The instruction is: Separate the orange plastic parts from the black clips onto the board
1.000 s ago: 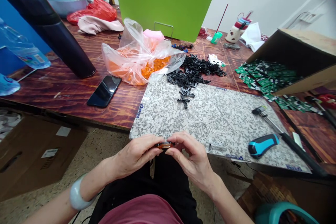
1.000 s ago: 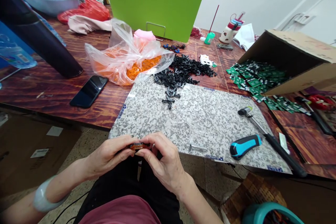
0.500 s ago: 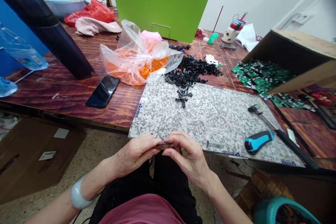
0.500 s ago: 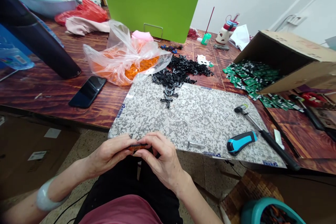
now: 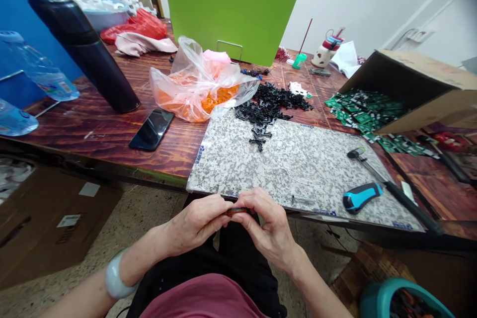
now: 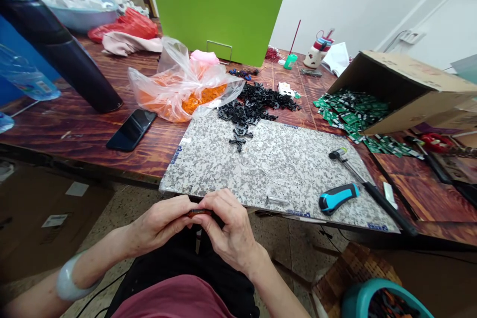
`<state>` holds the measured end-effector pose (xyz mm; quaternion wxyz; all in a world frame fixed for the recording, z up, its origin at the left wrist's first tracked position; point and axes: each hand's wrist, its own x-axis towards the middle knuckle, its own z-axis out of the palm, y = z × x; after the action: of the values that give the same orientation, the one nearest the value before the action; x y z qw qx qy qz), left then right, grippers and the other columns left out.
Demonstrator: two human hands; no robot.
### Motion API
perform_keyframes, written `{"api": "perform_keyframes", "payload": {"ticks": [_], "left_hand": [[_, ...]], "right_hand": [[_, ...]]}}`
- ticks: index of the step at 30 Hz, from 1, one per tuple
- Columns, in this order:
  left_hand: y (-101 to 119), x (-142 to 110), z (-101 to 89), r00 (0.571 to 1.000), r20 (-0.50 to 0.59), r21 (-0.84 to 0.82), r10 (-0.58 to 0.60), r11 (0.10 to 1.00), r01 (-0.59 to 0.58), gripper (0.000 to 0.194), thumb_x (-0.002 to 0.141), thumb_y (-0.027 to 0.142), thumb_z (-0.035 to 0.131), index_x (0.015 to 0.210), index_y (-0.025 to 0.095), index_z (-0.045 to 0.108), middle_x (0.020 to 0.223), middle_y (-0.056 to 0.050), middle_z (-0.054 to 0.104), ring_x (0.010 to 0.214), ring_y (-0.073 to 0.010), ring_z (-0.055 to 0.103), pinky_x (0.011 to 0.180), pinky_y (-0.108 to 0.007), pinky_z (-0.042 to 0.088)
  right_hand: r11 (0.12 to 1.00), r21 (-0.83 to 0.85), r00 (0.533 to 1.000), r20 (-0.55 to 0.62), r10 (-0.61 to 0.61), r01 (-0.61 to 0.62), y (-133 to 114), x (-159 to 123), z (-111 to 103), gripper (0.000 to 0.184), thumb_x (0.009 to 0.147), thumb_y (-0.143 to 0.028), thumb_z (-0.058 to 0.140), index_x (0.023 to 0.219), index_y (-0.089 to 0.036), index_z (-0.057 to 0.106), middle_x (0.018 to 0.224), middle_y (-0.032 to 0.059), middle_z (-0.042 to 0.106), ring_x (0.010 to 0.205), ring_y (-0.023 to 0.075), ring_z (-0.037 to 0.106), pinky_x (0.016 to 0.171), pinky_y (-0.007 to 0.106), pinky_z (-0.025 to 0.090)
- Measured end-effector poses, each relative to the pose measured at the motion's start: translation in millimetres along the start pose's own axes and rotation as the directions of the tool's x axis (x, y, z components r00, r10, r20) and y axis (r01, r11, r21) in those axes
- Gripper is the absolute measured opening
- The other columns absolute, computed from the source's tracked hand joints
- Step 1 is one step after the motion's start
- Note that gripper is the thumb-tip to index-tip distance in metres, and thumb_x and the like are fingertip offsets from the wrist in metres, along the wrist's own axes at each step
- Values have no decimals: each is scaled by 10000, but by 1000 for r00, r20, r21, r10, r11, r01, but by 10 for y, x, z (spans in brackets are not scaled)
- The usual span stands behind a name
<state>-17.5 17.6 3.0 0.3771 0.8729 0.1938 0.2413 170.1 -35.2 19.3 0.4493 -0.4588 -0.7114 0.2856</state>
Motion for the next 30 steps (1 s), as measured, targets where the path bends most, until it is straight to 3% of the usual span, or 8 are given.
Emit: {"api": "perform_keyframes", "payload": {"ticks": [3,9,14,30], "left_hand": [[22,-17,16,1000,5,1,-13,1000,13,195,947,175,397,1062,140,550,818,-47,608,736,-148,555,650,-221,440],[90,-43,55,999,10,47,-34,998,33,201,946,242,419,1008,142,583,830,-59,635,735,-151,570,657,-236,463],[116,-56,69,999,21,72,-44,996,42,181,931,219,438,995,142,590,838,-63,651,737,-150,585,659,-236,474],[-114,-93,227,996,81,22,-46,999,45,257,921,142,454,1151,147,567,963,-78,653,856,-161,603,750,-251,478]], "right_hand": [[997,80,1000,-10,19,-18,58,-66,-2,84,855,-246,609,926,-208,632,857,37,632,799,156,565,709,282,444],[981,154,993,-13,120,-117,121,-231,-8,191,823,-310,646,987,-214,657,944,57,628,813,157,577,618,251,458],[968,196,985,-34,169,-159,111,-331,-2,210,813,-285,656,1013,-222,648,1003,62,611,861,159,581,670,256,495],[952,232,972,-72,224,-202,103,-420,23,214,790,-204,677,1000,-208,635,888,19,603,727,113,567,644,238,477]]}}
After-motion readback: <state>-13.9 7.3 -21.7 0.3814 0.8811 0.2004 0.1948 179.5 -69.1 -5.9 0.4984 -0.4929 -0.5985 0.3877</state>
